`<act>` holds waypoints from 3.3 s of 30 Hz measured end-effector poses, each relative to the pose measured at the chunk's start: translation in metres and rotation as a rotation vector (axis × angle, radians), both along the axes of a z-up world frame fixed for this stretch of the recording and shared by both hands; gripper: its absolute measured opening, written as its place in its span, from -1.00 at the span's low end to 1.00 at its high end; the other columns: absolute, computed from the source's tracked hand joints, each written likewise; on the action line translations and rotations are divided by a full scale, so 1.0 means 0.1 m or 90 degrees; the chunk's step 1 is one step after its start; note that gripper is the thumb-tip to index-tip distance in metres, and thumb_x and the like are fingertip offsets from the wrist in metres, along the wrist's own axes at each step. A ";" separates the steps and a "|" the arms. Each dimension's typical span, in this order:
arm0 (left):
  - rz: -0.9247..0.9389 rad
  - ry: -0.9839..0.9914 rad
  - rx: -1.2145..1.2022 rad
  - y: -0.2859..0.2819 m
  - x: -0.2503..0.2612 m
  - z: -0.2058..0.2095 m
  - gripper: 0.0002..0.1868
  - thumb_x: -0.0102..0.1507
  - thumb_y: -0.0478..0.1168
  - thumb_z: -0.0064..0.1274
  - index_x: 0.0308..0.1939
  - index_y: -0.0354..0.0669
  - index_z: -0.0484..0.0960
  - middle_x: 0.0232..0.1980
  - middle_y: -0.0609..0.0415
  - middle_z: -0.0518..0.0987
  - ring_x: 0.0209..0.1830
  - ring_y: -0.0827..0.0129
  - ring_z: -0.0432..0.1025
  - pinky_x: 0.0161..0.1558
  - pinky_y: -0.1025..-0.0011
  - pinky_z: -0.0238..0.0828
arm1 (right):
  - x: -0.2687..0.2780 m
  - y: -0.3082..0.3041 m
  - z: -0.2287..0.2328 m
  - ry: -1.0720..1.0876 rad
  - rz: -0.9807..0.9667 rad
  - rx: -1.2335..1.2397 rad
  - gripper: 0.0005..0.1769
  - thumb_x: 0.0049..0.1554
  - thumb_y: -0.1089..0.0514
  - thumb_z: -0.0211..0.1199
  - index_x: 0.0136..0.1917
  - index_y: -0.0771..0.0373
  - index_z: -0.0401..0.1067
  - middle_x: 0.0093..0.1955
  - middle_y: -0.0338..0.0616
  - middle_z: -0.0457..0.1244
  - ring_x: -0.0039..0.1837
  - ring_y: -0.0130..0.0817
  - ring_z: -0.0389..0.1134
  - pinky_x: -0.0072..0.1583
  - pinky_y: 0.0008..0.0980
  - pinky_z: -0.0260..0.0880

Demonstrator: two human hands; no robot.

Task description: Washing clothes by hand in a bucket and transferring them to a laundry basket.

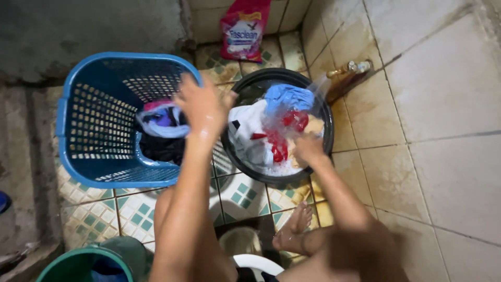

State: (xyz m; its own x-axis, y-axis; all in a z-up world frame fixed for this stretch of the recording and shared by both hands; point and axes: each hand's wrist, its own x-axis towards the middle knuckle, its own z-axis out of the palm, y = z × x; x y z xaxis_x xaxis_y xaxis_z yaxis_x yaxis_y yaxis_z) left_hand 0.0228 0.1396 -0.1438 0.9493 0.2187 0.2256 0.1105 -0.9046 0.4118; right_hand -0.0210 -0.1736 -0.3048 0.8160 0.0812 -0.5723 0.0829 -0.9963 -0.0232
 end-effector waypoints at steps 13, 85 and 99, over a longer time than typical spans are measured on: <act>-0.255 0.253 -0.067 -0.84 -0.15 -0.27 -0.31 0.12 0.08 0.30 0.17 -0.27 0.49 0.21 -0.36 0.44 0.19 -0.26 0.38 0.15 -0.23 0.26 | -0.08 0.41 -0.94 -0.106 0.128 0.137 -0.39 0.06 0.16 0.08 0.40 0.00 0.33 0.43 0.20 0.11 0.37 0.22 0.19 0.31 0.22 0.20; -0.406 0.424 0.037 -1.26 -0.20 -0.50 -0.44 0.24 0.02 0.07 0.24 -0.19 0.53 0.33 -0.34 0.41 0.38 -0.28 0.25 0.36 -0.35 -0.05 | 0.04 -0.41 -2.18 0.065 0.166 0.082 -0.18 -0.03 -0.22 0.26 0.45 -0.07 0.17 0.47 -0.28 0.14 0.53 -0.36 0.08 0.50 -0.21 0.08; -0.297 0.407 0.103 -1.50 -0.27 -1.39 -0.55 0.25 -0.06 0.07 0.20 -0.09 0.55 0.20 -0.20 0.53 0.21 -0.10 0.43 0.15 -0.27 0.24 | -0.28 -0.26 2.27 -0.422 -0.144 0.609 -0.61 0.15 0.40 -0.04 0.19 0.34 0.46 -0.16 -0.05 0.37 -0.14 -0.35 0.37 -0.01 -0.36 0.42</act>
